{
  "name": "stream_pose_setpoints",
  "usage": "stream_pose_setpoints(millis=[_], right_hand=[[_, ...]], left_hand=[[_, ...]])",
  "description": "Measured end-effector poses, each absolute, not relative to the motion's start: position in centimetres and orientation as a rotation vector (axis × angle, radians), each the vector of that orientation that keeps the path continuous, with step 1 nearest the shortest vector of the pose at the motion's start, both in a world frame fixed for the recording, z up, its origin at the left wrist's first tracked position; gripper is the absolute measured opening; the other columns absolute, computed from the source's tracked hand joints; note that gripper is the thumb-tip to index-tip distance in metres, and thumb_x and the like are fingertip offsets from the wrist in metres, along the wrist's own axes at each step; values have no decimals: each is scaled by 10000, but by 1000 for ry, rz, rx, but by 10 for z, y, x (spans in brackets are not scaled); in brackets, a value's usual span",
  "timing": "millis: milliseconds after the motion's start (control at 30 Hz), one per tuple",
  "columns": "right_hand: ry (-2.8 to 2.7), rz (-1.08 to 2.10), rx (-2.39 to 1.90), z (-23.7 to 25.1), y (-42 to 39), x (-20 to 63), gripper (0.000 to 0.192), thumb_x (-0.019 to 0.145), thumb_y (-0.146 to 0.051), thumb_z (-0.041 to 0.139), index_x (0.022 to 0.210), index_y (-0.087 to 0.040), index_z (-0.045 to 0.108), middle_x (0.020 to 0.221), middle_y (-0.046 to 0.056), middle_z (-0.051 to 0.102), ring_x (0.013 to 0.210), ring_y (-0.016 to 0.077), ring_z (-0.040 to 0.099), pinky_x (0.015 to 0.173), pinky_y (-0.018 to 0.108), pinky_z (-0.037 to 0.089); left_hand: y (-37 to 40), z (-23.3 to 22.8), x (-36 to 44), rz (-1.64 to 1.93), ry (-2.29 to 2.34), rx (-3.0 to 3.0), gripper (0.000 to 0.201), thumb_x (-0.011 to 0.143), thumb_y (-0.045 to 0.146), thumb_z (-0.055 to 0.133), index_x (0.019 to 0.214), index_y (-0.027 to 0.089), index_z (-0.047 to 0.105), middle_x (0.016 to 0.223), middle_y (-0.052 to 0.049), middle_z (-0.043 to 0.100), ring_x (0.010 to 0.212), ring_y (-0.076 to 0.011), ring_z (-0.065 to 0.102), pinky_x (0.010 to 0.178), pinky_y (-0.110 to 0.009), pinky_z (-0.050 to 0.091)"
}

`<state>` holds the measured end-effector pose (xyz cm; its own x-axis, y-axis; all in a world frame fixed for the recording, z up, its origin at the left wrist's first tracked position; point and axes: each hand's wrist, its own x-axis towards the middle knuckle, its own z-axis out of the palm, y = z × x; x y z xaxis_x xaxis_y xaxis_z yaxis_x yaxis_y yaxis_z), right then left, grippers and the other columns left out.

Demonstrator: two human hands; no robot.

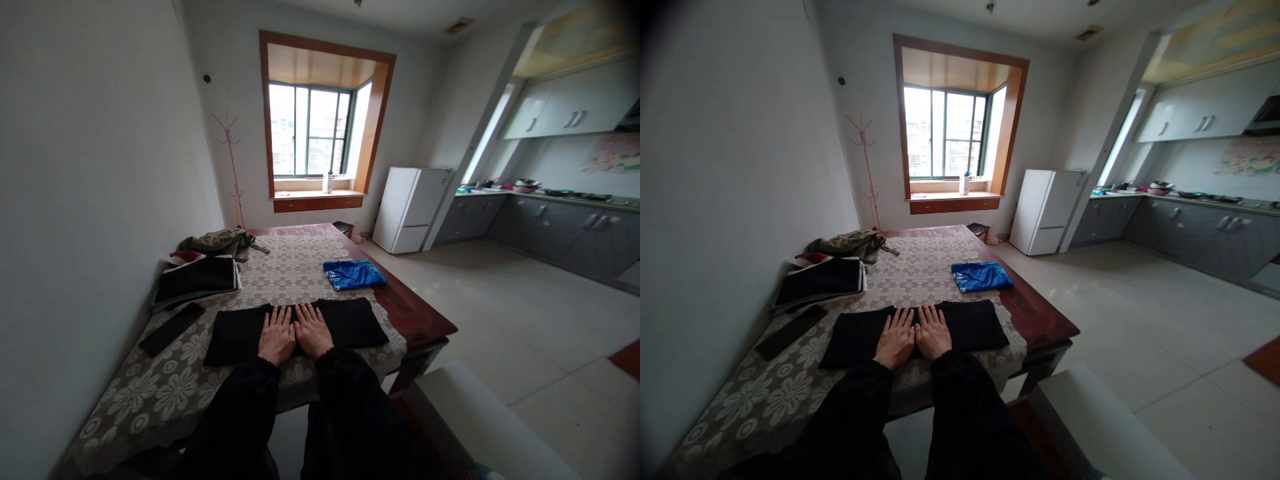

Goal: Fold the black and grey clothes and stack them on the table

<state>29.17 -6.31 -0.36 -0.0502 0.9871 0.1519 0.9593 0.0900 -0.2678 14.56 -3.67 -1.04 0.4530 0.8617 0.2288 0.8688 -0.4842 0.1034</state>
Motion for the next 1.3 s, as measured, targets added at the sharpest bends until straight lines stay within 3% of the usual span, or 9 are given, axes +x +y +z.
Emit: stream_pose_setpoints(millis=[267,467,633,1000,1133,1300], right_hand=[[-2072,244,-1965,-4,-57,308,627,1057,-511,330,1643,-289,325,1723,-4,276,1618,239,155,1307,550,29],[-2016,138,-2135,-7,-56,350,651,1058,-527,293,1650,-256,308,1721,13,291,1616,240,162,1301,541,75],[-1927,39,-2248,-7,-62,405,625,1057,-423,295,1636,-194,350,1709,55,319,1601,264,221,1293,503,125],[-1903,-42,-2280,-13,-64,423,640,1053,-430,297,1627,-155,369,1692,86,356,1583,281,269,1288,486,149],[-1907,-41,-2276,-13,-65,424,642,1054,-440,297,1628,-162,368,1691,95,359,1580,281,274,1286,481,148],[-1905,-21,-2267,-13,-65,424,643,1051,-444,297,1629,-171,368,1691,91,361,1582,285,266,1284,489,145]], left_hand=[[-29,-6,136,-350,-1593,-2699,604,1017,338,332,1611,243,380,1695,-26,382,1586,-240,287,1301,-506,231],[-14,2,90,-346,-1713,-2623,603,1025,332,298,1605,197,389,1679,-76,407,1588,-286,279,1293,-572,201],[-4,10,33,-339,-1857,-2504,592,1023,304,285,1572,149,446,1651,-123,449,1574,-321,307,1287,-591,187],[-2,3,16,-436,-2004,-2454,614,1030,414,313,1583,172,427,1646,-104,460,1571,-312,318,1296,-611,168],[2,0,11,-482,-2072,-2422,652,1028,398,292,1586,76,391,1651,-155,441,1586,-314,283,1299,-554,205],[2,-3,1,-550,-2229,-2275,737,1016,422,280,1587,-43,293,1683,-259,329,1586,-381,257,1283,-533,239]])
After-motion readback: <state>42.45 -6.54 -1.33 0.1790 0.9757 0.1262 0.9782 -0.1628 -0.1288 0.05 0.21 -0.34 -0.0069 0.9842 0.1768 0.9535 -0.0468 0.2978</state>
